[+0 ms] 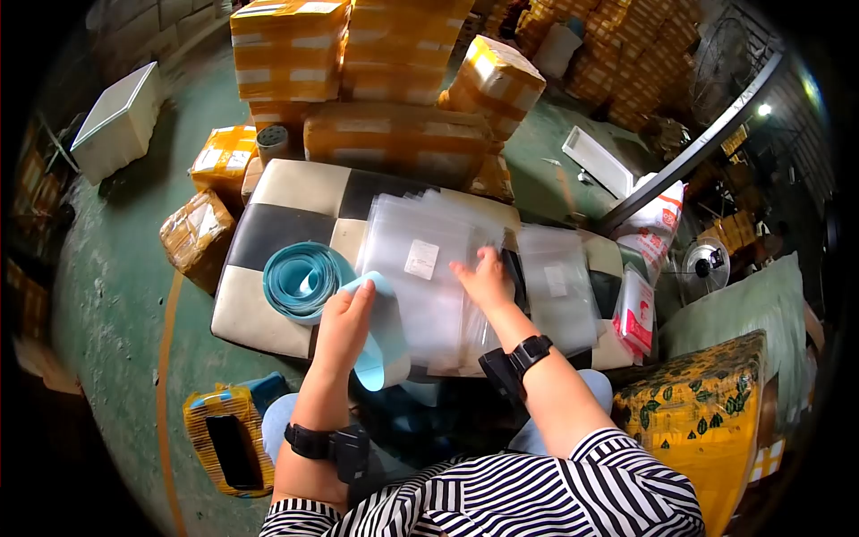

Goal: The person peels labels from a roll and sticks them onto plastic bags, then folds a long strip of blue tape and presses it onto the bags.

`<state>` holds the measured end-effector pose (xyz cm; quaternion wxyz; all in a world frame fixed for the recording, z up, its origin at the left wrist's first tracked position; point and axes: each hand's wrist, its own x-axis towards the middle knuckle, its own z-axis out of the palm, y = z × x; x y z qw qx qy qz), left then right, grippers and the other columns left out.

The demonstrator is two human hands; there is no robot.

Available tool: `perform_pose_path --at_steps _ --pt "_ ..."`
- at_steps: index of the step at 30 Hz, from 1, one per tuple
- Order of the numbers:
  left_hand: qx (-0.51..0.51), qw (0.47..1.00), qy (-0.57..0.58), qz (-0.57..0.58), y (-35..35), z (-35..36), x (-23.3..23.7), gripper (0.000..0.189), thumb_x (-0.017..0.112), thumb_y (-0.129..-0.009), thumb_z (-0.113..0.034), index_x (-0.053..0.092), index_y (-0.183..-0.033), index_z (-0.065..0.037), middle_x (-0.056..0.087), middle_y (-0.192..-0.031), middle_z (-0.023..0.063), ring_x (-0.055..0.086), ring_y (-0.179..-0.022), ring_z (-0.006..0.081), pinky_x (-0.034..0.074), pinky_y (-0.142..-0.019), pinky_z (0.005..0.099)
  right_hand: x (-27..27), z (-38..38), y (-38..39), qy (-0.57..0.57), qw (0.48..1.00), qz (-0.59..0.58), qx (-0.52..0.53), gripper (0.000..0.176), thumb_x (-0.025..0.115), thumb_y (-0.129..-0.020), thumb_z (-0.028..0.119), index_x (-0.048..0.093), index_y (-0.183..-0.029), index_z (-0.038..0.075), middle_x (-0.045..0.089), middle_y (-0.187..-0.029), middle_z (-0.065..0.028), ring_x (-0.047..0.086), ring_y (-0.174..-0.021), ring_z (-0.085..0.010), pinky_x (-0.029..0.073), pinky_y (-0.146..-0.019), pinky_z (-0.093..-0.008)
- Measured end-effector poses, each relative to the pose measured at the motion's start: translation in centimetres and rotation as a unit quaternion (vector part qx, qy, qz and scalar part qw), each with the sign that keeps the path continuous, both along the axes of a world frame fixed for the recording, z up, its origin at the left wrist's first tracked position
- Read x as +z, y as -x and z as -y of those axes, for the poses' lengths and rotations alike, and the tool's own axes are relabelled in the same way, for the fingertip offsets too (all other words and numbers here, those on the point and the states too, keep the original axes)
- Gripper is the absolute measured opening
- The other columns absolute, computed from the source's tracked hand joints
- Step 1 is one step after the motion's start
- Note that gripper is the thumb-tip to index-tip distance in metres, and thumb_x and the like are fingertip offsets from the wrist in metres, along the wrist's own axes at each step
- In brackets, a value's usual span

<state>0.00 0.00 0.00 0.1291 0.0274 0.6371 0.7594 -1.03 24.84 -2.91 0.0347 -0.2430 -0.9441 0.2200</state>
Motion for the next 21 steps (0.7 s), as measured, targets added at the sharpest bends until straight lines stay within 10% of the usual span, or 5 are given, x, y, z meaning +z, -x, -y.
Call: perform_pose_path --at_steps 5,9,21 --pt "-0.005 0.999 0.036 -0.023 -0.2 -1.1 -0.8 0.038 0.047 -0.087 -0.028 0.053 -0.07 0.006 0.049 -0.057 0.0053 0.04 -0.053 0.0109 0.036 -0.05 0.028 0.0 0.4 -2.2 -0.066 0.988 0.129 0.043 0.059 0.066 -0.062 0.052 0.053 -0.097 0.007 0.055 -0.104 -0.0149 0.056 -0.091 -0.0298 0.046 -0.074 -0.0372" --pt "0.003 0.996 0.065 -0.067 0.1 -1.1 -1.2 0.04 0.048 -0.087 -0.028 0.049 -0.067 0.007 0.045 -0.054 0.0079 0.039 -0.051 0.0122 0.035 -0.049 0.0299 -1.1 0.3 -1.6 0.029 0.995 0.076 0.051 0.04 0.068 -0.066 0.041 0.056 -0.073 0.003 0.061 -0.081 -0.0125 0.058 -0.071 -0.0265 0.045 -0.063 -0.0339" --pt "-0.034 0.995 0.088 -0.021 -0.2 -0.5 0.5 0.03 0.047 -0.089 -0.027 0.058 -0.079 0.0 0.051 -0.064 -0.0021 0.043 -0.056 0.0045 0.035 -0.049 0.0197 -0.1 -5.2 -2.1 0.398 0.876 -0.247 -0.117 0.008 0.05 -0.086 0.013 0.05 -0.085 0.005 0.055 -0.067 -0.004 0.046 -0.047 -0.0084 0.039 -0.04 -0.0218"
